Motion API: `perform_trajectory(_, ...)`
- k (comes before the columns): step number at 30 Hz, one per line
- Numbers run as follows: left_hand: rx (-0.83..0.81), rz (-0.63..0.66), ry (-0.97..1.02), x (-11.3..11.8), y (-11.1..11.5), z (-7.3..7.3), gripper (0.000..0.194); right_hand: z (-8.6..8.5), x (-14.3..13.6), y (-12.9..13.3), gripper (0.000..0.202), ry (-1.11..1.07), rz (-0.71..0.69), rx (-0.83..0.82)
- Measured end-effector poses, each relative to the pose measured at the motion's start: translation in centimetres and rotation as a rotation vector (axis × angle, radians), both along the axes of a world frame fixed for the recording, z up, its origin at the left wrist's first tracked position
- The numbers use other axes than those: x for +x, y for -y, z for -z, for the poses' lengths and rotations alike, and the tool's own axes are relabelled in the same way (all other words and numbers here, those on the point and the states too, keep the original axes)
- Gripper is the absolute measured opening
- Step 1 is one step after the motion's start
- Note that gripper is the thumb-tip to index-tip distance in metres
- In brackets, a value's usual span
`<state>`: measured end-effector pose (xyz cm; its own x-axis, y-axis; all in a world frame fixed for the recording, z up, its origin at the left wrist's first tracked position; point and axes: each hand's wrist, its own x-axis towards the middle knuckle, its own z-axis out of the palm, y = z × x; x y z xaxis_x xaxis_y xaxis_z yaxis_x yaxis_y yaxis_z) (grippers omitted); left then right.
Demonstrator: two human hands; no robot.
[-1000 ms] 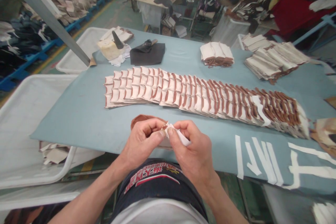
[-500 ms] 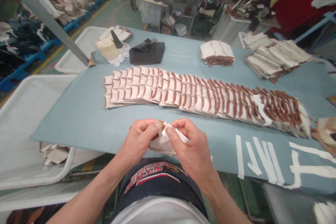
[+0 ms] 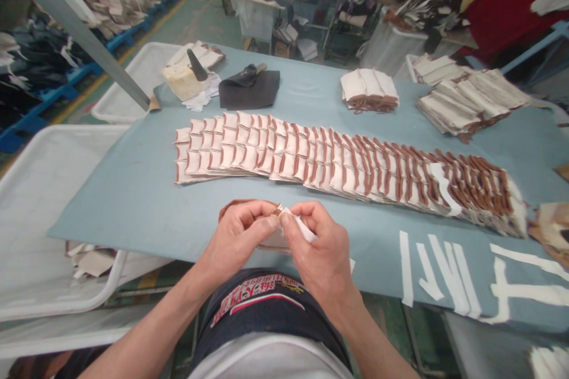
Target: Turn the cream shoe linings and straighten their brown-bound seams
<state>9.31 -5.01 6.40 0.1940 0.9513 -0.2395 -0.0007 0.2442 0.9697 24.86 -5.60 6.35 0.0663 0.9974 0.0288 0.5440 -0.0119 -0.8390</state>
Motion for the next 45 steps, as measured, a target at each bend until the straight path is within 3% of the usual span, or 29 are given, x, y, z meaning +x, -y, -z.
perform_trajectory(8,0.002,-0.056,-0.048,0.8,0.0,-0.3,0.022,0.6,-0.2,0.0,0.022,-0.015,0.012,0.011)
perform_trajectory(20,0.207,-0.134,-0.278,1.3,0.4,-0.7,0.014,0.2,0.2,-0.3,0.019,-0.243,-0.095,-0.097)
perform_trajectory(24,0.261,-0.123,-0.314,1.5,0.5,-0.7,0.014,0.1,0.5,-0.6,0.023,-0.443,-0.135,-0.246)
perform_trajectory(27,0.296,-0.109,-0.343,1.5,0.5,-0.7,0.015,0.1,0.9,-1.2,0.029,-0.607,-0.242,-0.427)
perform_trajectory(31,0.342,-0.089,-0.38,1.5,0.6,-0.7,0.018,0.2,1.3,-1.5,0.027,-0.666,-0.346,-0.52)
perform_trajectory(35,0.363,-0.107,-0.381,1.8,0.7,-0.6,0.018,0.8,1.2,-1.3,0.024,-0.616,-0.356,-0.438)
perform_trajectory(41,0.156,-0.055,-0.226,1.9,0.3,-0.4,0.017,1.9,1.6,-1.6,0.032,-0.418,-0.493,-0.198)
perform_trajectory(45,0.192,-0.115,-0.202,2.2,0.3,-0.9,0.015,1.6,1.7,-1.9,0.034,-0.282,-0.469,-0.08)
